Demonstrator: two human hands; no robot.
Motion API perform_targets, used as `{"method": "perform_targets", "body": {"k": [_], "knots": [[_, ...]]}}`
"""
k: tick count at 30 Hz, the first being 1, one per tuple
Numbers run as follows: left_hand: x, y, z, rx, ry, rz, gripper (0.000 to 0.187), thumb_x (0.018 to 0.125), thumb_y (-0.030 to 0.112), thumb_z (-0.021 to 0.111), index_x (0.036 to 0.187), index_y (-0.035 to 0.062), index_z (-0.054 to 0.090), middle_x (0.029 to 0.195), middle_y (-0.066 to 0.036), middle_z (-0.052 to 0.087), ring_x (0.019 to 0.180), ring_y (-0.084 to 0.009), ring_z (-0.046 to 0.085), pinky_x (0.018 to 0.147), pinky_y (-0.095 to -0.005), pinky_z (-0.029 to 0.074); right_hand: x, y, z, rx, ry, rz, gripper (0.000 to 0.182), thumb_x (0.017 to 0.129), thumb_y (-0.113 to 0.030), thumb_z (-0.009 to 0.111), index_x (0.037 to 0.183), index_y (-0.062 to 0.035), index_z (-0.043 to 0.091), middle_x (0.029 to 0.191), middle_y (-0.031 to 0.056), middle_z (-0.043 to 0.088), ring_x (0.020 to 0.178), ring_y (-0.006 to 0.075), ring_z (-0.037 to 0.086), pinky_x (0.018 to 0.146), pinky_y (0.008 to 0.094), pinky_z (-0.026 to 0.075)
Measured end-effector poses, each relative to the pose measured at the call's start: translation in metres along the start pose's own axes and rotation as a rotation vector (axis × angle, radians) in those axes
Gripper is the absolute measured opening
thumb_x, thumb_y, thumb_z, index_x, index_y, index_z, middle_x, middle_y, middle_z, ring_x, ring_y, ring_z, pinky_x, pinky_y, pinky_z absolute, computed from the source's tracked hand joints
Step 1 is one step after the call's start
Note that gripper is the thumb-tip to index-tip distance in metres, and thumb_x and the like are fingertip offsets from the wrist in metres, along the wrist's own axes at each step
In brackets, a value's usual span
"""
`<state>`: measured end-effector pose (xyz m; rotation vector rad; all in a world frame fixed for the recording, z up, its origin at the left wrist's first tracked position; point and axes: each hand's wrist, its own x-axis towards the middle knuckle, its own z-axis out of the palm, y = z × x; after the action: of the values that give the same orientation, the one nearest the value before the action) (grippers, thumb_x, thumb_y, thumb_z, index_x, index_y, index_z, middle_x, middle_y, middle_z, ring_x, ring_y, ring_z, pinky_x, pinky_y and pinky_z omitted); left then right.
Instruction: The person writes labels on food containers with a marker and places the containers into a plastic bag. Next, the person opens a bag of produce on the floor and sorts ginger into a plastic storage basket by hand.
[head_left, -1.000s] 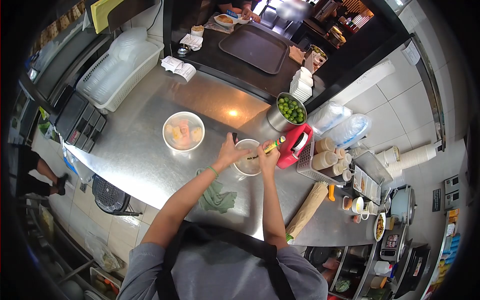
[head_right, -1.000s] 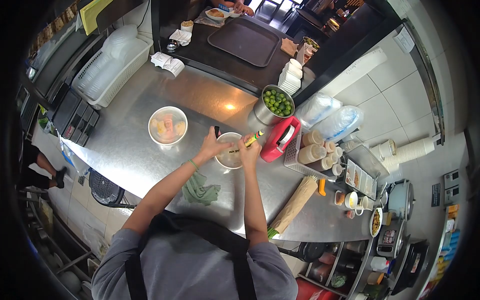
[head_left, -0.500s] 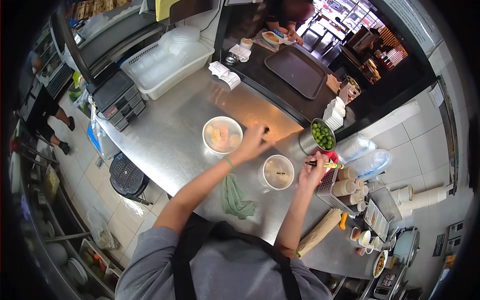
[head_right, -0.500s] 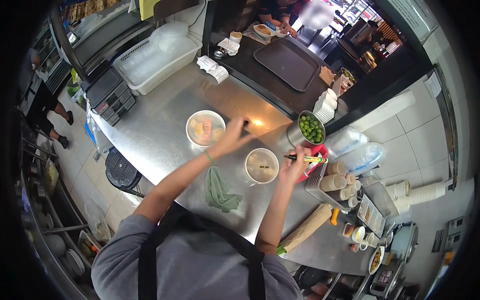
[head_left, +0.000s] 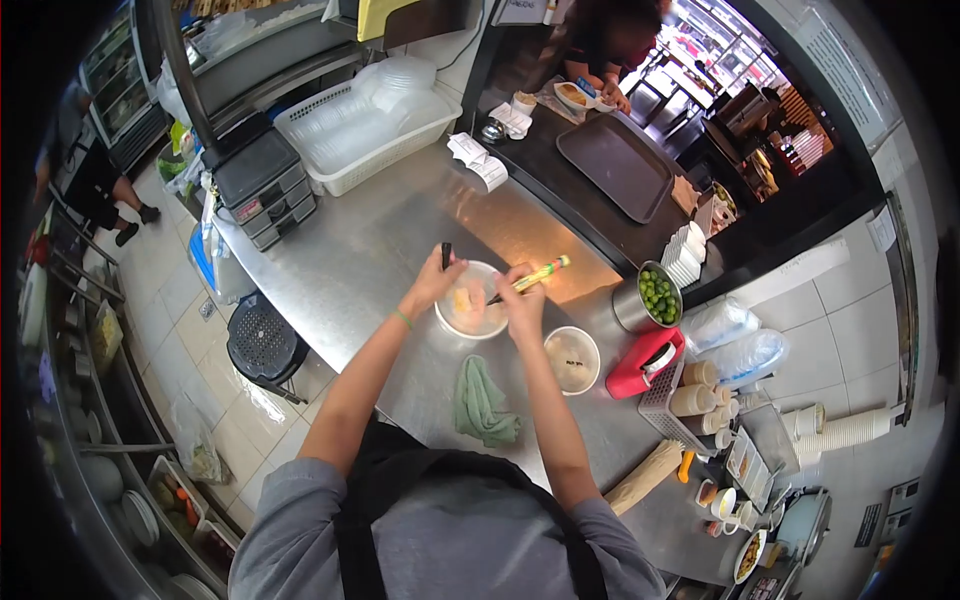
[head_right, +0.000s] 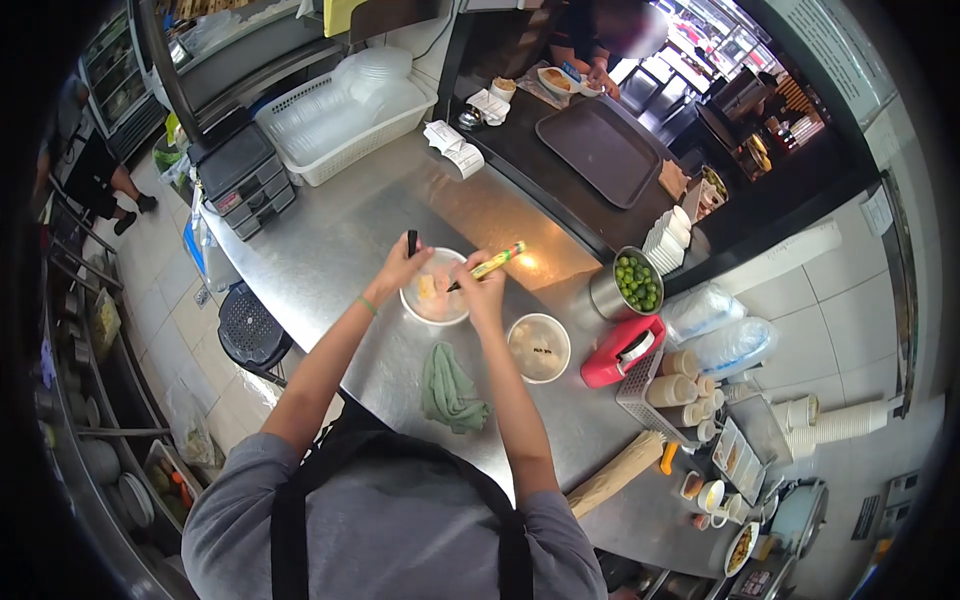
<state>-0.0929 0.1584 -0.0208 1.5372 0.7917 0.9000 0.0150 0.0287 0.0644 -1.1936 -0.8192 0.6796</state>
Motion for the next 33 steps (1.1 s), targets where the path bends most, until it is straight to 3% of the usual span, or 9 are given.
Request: {"method": "perform_targets", "body": {"k": [3,6,10,16,19,24,27,31,33], "knots": [[-0.023,-0.002,0.008,-0.070,0.093,0.023,0.026,0.076,0.019,0.064,0.081,0.0043,0.044,0.071,-0.005,0.052,0.067,-0.0132,0.049,0.061,-0.0297,0.042,-0.001,0.013,0.016,-0.089,-0.131,-0.058,0.023,0.075,-0.001,0.062,0.067,-0.0080,0.042,0.057,-0.0018,0.048,0.048,0.0029,0.044,0.043,0.0175,0.034],[-0.039,0.000,0.008,0.028,0.129,-0.032,0.026,0.076,0.019,0.065,0.082,0.0040,0.044,0.074,-0.006,0.056,0.070,-0.0134,0.052,0.064,-0.0299,0.043,-0.008,0.027,0.015,-0.168,-0.167,0.022,0.023,0.074,0.001,0.060,0.066,-0.0076,0.040,0.057,-0.0025,0.046,0.050,0.0034,0.045,0.045,0.0178,0.035],[-0.041,-0.002,0.011,-0.049,0.151,-0.004,0.025,0.076,0.016,0.064,0.082,0.0045,0.043,0.079,-0.008,0.060,0.074,-0.0132,0.054,0.067,-0.0298,0.044,-0.015,0.035,0.012,-0.321,-0.070,-0.112,0.026,0.071,-0.007,0.064,0.060,-0.0065,0.041,0.049,-0.0023,0.042,0.044,0.0040,0.040,0.041,0.0222,0.032],[-0.043,0.001,0.010,-0.087,0.137,0.002,0.024,0.077,0.013,0.064,0.081,0.0057,0.041,0.079,-0.007,0.060,0.075,-0.0118,0.053,0.067,-0.0283,0.044,-0.017,0.024,0.016,-0.438,-0.085,-0.168,0.024,0.070,-0.008,0.063,0.061,-0.0061,0.042,0.049,-0.0016,0.041,0.044,0.0051,0.041,0.042,0.0236,0.033],[-0.042,0.001,0.010,-0.081,0.136,-0.009,0.024,0.077,0.013,0.064,0.081,0.0059,0.041,0.079,-0.007,0.060,0.075,-0.0111,0.052,0.067,-0.0278,0.044,-0.015,0.029,0.014,-0.327,-0.054,-0.041,0.023,0.070,-0.009,0.063,0.061,-0.0058,0.042,0.049,-0.0009,0.041,0.045,0.0053,0.041,0.043,0.0239,0.033],[-0.045,0.011,0.008,-0.051,0.128,-0.059,0.024,0.077,0.014,0.064,0.080,0.0062,0.041,0.077,-0.005,0.058,0.071,-0.0099,0.050,0.063,-0.0275,0.043,-0.018,0.025,0.017,-0.415,-0.051,-0.075,0.023,0.070,-0.009,0.062,0.061,-0.0049,0.042,0.049,0.0007,0.041,0.047,0.0066,0.041,0.045,0.0244,0.034],[-0.045,0.014,0.009,-0.062,0.128,-0.076,0.025,0.077,0.009,0.064,0.078,0.0072,0.039,0.073,0.001,0.045,0.070,-0.0079,0.044,0.062,-0.0228,0.039,-0.016,0.031,0.014,-0.402,-0.044,-0.107,0.021,0.070,-0.004,0.060,0.061,-0.0057,0.041,0.051,-0.0011,0.043,0.047,0.0049,0.042,0.043,0.0219,0.034],[-0.044,0.006,0.011,-0.087,0.136,-0.046,0.025,0.077,0.010,0.064,0.079,0.0068,0.040,0.073,-0.001,0.049,0.070,-0.0083,0.045,0.062,-0.0242,0.040,-0.018,0.023,0.016,-0.469,-0.059,-0.200,0.021,0.069,-0.002,0.060,0.060,-0.0059,0.041,0.051,-0.0022,0.043,0.046,0.0042,0.042,0.042,0.0214,0.033],[-0.041,-0.001,0.010,-0.042,0.147,-0.016,0.024,0.077,0.013,0.065,0.080,0.0057,0.042,0.073,-0.004,0.055,0.068,-0.0095,0.047,0.061,-0.0268,0.042,-0.020,0.026,0.017,-0.384,-0.029,-0.097,0.021,0.069,-0.002,0.059,0.059,-0.0059,0.041,0.052,-0.0025,0.043,0.048,0.0040,0.041,0.043,0.0214,0.033]]}}
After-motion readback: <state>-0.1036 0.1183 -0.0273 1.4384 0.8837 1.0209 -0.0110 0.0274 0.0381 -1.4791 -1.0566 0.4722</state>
